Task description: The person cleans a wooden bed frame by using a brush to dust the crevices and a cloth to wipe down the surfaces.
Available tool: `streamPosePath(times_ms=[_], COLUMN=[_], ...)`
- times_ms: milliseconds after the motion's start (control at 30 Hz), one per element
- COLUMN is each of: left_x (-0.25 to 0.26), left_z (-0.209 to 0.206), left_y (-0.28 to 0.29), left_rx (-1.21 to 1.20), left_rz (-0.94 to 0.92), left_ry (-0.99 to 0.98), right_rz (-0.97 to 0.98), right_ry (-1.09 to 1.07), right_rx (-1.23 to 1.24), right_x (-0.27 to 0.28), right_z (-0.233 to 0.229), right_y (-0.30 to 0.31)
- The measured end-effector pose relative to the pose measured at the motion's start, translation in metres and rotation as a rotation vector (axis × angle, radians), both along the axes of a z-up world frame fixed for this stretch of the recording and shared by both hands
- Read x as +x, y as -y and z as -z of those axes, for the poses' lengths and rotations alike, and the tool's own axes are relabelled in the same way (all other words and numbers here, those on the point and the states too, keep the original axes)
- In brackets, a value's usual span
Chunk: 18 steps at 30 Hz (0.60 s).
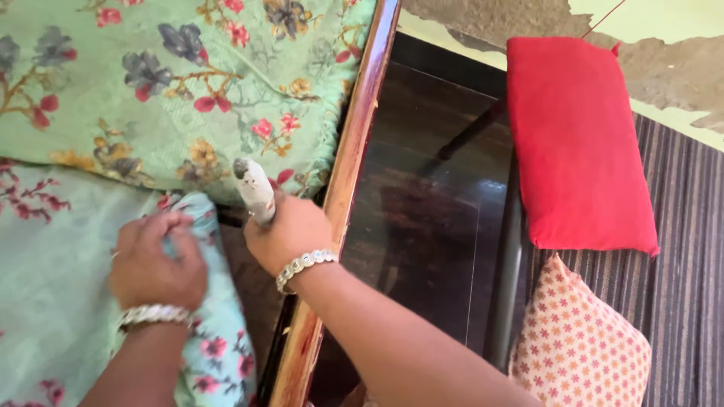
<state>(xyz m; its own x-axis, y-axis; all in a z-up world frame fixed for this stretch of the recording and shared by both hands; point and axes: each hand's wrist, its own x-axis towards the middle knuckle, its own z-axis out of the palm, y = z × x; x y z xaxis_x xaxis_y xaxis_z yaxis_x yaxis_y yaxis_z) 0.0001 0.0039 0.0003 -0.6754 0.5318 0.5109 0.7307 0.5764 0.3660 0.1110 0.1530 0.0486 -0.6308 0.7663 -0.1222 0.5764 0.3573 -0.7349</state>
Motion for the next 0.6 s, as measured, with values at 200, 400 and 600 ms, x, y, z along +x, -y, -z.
streamPosePath(times_ms=[200,400,600], left_x=[0.006,-0.003,-0.004], left_z=[0.000,0.014,0.016], left_y=[-0.019,-0.015,-0.019], left_rx=[-0.021,-0.005,-0.044], left_rz=[0.002,0.028,0.005], left_ry=[0.109,0.084,0.130], right_rz=[-0.094,-0.203,-0.187], right_ry=[-0.152,-0.021,-0.122], right_rx=[0.182,0.158,-0.118], right_x=[-0.001,0.017,0.006], right_z=[-0.005,0.006,0.019], right_y=[0.009,0.016,-0.020])
